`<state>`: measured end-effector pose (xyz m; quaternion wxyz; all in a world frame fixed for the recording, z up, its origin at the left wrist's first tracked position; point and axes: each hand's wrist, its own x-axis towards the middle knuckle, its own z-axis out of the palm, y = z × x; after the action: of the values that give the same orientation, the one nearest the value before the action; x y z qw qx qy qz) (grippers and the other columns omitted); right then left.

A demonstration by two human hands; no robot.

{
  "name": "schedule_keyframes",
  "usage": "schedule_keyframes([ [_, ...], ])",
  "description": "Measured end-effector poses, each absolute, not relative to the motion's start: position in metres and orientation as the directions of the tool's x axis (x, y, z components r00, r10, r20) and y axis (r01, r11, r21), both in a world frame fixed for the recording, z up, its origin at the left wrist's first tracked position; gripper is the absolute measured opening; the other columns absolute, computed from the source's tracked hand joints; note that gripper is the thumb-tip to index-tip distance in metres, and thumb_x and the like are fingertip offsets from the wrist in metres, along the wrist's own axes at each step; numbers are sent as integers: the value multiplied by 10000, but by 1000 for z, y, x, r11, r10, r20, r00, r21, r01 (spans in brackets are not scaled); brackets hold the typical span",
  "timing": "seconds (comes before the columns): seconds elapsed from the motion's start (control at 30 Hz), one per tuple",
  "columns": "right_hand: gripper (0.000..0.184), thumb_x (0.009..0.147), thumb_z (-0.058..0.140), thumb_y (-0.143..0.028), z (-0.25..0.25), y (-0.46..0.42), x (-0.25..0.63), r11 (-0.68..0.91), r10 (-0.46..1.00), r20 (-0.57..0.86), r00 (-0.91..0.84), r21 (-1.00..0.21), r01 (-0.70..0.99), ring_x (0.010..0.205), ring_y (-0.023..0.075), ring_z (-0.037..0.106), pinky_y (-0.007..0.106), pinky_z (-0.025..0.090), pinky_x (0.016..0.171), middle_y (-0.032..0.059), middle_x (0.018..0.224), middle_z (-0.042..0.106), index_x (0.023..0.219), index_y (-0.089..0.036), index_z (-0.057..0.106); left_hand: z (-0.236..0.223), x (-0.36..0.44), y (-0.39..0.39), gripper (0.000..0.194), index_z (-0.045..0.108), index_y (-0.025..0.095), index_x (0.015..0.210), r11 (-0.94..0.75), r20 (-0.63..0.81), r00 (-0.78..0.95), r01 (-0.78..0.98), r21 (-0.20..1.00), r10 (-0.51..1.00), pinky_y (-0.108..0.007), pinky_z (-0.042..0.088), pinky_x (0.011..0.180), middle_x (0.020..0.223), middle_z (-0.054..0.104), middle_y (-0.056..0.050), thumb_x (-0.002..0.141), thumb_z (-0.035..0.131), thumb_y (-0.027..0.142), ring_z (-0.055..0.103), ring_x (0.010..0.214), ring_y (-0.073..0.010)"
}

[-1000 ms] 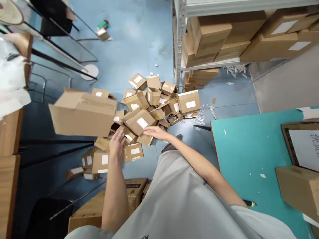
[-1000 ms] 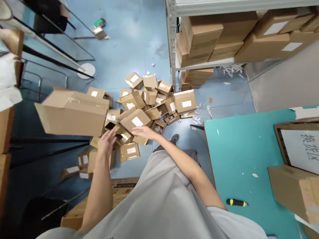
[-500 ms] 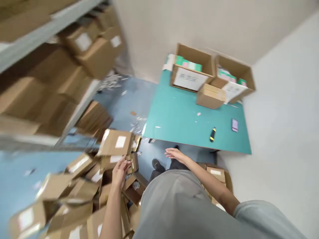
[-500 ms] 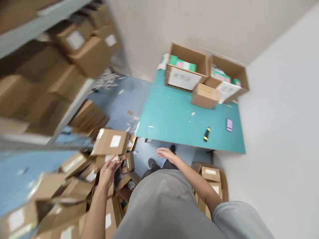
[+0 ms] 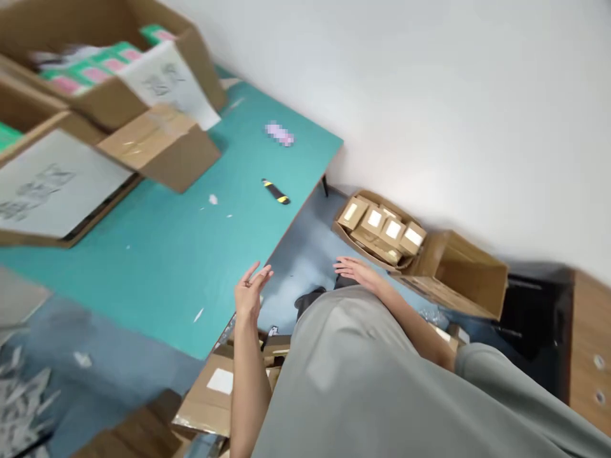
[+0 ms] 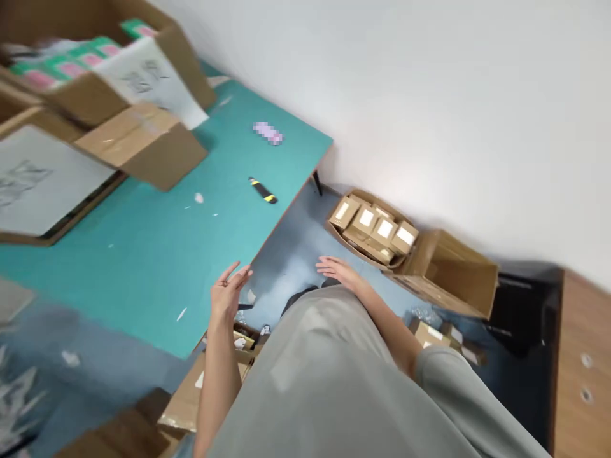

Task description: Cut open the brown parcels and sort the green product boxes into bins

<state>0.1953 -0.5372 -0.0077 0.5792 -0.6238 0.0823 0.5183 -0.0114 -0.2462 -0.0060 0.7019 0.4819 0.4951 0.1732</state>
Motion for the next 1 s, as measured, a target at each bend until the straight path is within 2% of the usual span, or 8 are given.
schedule_keyframes([
  [0.13, 375, 992, 861, -490, -16, -570, 215, -267, 550, -730, 407, -615, -742, 1197, 264, 832, 423, 601, 1165, 128, 1346, 859, 1273, -247, 815, -10, 50, -276, 763, 747, 157, 1435, 452, -549, 540, 314, 835, 638, -530, 630, 1170, 1142, 844, -143, 806, 1028, 485, 828, 1117, -288],
  [0.2, 372, 963, 894, -479, -22, -590, 230, -253, 558, -728, 398, -606, -754, 1151, 257, 839, 391, 617, 1104, 120, 1300, 871, 1238, -239, 820, -19, 79, -300, 785, 775, 146, 1366, 446, -573, 520, 359, 820, 634, -528, 623, 1188, 1021, 841, -106, 714, 1064, 475, 846, 1027, -266],
  [0.37, 339, 910, 954, -441, -39, -652, 284, -129, 442, -767, 465, -567, -813, 1047, 231, 845, 345, 633, 1017, 89, 1200, 883, 1151, -244, 819, -47, 160, -369, 653, 794, 179, 1258, 388, -598, 570, 457, 800, 563, -423, 673, 1054, 860, 736, 17, 749, 998, 533, 779, 803, -148],
  [0.47, 316, 921, 952, -418, -46, -687, 317, -30, 405, -768, 496, -553, -832, 1037, 221, 841, 344, 630, 1028, 79, 1180, 878, 1158, -252, 826, -56, 210, -401, 587, 804, 191, 1202, 311, -581, 616, 496, 811, 532, -350, 680, 888, 667, 548, 112, 750, 937, 540, 614, 604, -85],
  [0.53, 276, 942, 935, -404, -51, -705, 336, 26, 400, -762, 508, -545, -838, 1021, 204, 837, 336, 622, 1034, 68, 1174, 872, 1152, -259, 831, -57, 240, -414, 546, 802, 195, 1159, 235, -562, 614, 532, 813, 554, -344, 674, 818, 595, 461, 137, 741, 893, 535, 522, 536, -79],
  [0.73, 248, 987, 887, -332, -60, -737, 371, 99, 392, -762, 516, -523, -847, 1048, 202, 816, 339, 600, 1049, 26, 1155, 866, 1217, -255, 834, -51, 307, -433, 607, 785, 189, 1191, 64, -533, 641, 605, 794, 552, -402, 684, 898, 685, 587, 97, 684, 859, 515, 614, 642, -119],
  [0.87, 295, 1002, 877, -362, -58, -751, 381, 175, 348, -750, 562, -537, -825, 1115, 210, 810, 352, 590, 1105, 24, 1213, 869, 1272, -253, 825, -49, 351, -451, 654, 784, 192, 1213, 50, -571, 690, 617, 785, 446, -381, 675, 931, 767, 629, 76, 665, 898, 532, 642, 723, -117],
  [1.0, 306, 992, 877, -423, -58, -763, 383, 251, 262, -768, 584, -530, -810, 1120, 201, 822, 358, 594, 1125, 62, 1274, 864, 1254, -272, 826, -54, 395, -477, 650, 797, 175, 1247, -9, -561, 777, 587, 809, 285, -367, 677, 881, 709, 586, 89, 746, 887, 579, 590, 649, -107],
])
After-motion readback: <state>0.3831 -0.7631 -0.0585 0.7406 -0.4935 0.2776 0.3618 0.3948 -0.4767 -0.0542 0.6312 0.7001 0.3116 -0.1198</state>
